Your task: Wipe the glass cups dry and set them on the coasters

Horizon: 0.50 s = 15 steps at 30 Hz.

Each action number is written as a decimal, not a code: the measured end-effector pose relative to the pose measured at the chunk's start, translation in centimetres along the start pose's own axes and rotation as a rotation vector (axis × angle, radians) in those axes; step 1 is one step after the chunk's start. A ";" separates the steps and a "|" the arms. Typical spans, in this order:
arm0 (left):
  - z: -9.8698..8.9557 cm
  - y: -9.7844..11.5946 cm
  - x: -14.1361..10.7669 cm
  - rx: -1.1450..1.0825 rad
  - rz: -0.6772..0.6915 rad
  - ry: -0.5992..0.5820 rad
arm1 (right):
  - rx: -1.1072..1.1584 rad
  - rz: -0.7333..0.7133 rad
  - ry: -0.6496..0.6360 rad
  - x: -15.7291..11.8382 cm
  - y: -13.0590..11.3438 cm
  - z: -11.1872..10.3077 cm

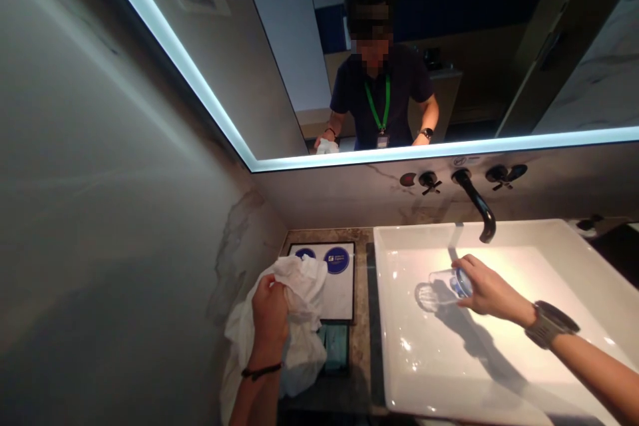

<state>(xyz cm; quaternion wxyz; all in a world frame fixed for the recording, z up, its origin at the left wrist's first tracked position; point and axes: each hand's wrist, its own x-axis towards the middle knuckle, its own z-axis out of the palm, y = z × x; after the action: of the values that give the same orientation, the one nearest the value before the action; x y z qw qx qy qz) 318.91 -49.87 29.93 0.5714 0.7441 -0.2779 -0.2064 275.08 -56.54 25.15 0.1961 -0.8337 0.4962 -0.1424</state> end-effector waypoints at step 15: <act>8.0 4.2 -14.6 0.225 0.574 -1.271 | 1.613 0.477 -0.325 0.2 -4.9 2.1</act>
<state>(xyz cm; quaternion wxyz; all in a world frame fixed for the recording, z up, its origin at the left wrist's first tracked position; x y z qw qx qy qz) 302.10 -47.09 31.78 0.2500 0.4313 -0.7627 -0.4120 279.83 -54.23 25.59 0.8227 -0.3226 0.3709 -0.2855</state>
